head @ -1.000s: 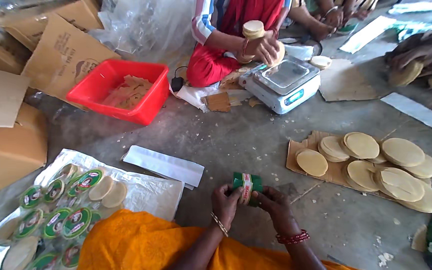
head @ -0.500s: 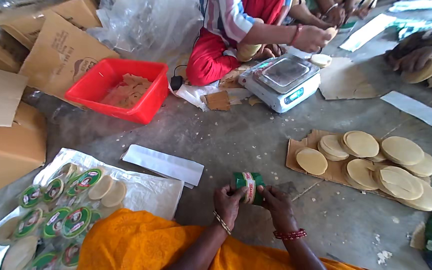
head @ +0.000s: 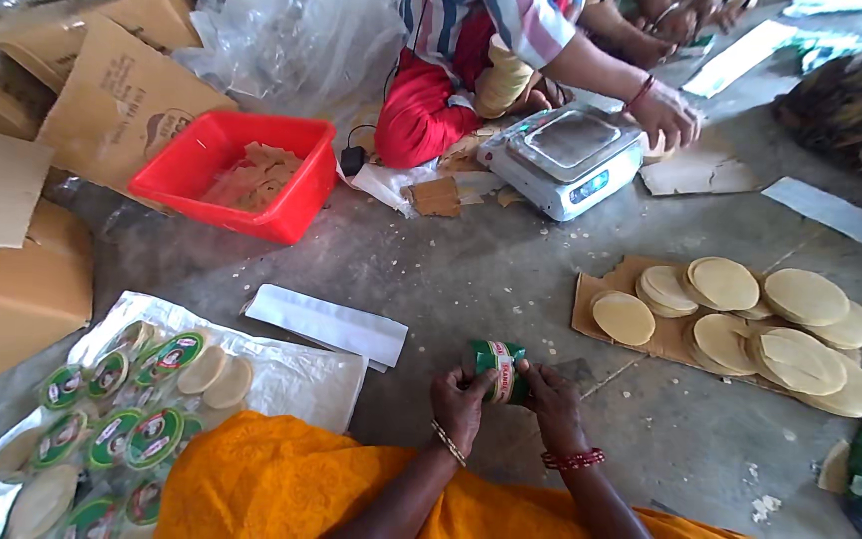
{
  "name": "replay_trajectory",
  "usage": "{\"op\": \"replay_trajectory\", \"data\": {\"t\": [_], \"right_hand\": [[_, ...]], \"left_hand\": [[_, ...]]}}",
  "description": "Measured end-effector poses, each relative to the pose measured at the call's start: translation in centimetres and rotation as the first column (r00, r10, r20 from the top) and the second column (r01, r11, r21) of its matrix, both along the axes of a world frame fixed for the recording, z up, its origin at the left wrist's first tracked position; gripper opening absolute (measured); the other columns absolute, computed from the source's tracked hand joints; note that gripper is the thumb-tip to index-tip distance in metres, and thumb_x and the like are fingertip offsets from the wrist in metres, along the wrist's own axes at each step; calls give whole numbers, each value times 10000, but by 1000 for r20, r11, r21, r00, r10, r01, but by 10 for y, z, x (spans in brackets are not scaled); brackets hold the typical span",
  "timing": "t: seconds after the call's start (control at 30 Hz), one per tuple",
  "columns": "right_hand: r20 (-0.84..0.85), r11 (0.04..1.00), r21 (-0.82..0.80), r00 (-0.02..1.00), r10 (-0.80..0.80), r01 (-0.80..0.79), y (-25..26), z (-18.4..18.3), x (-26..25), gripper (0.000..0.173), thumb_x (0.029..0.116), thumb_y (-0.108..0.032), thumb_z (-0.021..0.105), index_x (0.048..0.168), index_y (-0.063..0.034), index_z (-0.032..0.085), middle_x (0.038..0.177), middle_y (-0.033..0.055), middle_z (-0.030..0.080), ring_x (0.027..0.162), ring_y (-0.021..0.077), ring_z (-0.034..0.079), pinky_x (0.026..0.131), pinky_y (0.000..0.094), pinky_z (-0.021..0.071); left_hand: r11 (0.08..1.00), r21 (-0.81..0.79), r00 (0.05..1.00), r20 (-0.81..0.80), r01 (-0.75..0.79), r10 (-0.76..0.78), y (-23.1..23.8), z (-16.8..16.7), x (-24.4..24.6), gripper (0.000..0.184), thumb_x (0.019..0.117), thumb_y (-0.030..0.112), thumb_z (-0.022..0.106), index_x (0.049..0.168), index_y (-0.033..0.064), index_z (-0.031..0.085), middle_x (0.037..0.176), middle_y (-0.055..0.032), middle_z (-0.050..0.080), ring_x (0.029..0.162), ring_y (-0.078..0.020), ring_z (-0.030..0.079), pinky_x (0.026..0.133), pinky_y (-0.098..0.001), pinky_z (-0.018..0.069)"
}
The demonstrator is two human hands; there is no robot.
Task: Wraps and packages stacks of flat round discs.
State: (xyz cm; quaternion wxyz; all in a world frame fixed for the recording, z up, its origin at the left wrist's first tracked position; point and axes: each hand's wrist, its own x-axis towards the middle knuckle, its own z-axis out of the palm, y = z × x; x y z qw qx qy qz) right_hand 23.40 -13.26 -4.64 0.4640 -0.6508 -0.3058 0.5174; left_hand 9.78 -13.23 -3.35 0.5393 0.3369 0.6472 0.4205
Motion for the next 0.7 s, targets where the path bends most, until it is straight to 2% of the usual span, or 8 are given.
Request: {"op": "replay_trajectory", "data": {"t": [0.1,0.17,0.23,0.33,0.43,0.47,0.57,0.7], "right_hand": [[-26,999,-45,1000,12,-13,0,3,4,341,1098,-248,478,1042,38,655,906,138,693,815,213,710,720,399,613],[-96,998,-12,993,68,-69,0,6,8,238,1060,-167,550,1092,39,665,935,139,712,826,217,719,732,395,623],[-125,994,35,986,107,-103,0,5,8,123,970,-32,654,1062,47,675,902,136,726,791,213,731,729,382,641],[-126,988,83,982,141,-131,-2,0,11,148,894,38,710,1034,47,660,887,129,721,786,202,728,733,362,641],[-107,981,88,977,184,-176,-2,4,15,166,863,26,739,1010,49,666,864,115,722,778,186,724,745,342,638],[-91,980,70,977,192,-186,-2,6,15,148,873,4,740,999,44,674,852,109,720,770,181,721,742,341,636],[-59,983,-22,982,181,-183,-3,12,15,126,962,-79,687,1027,28,706,879,108,721,794,187,713,737,359,621],[-73,993,-101,996,58,-65,-2,16,9,116,963,-86,701,962,30,702,839,115,706,744,189,693,694,349,607]], "left_hand": [[1000,13,1000,-13,21,-21,-2,-1,1,189,885,121,803,804,-5,687,710,-38,658,659,-71,616,683,-239,532],[999,17,999,-25,28,-28,0,0,0,192,885,134,807,824,-12,699,731,-43,674,674,-67,621,696,-239,533],[999,33,999,-4,33,-33,1,-1,-2,184,882,130,811,830,-7,700,743,-42,690,682,-62,639,704,-231,545],[996,89,995,96,19,-27,1,-6,-3,137,863,54,807,863,-30,699,778,-68,713,719,-84,677,730,-237,576],[997,79,976,217,-5,-12,5,-5,-4,230,858,37,803,1029,-46,675,891,-108,727,829,-137,710,808,-287,598],[998,65,976,217,-11,-3,7,-3,-5,214,860,45,805,1014,-39,684,881,-104,723,822,-138,704,805,-290,592],[999,10,987,157,-31,30,10,-2,-5,129,847,44,820,853,-14,704,772,-75,693,733,-122,662,742,-282,565],[999,-46,993,120,1,5,10,3,-6,138,860,49,810,831,-11,690,758,-81,679,726,-130,658,740,-295,563]]}}
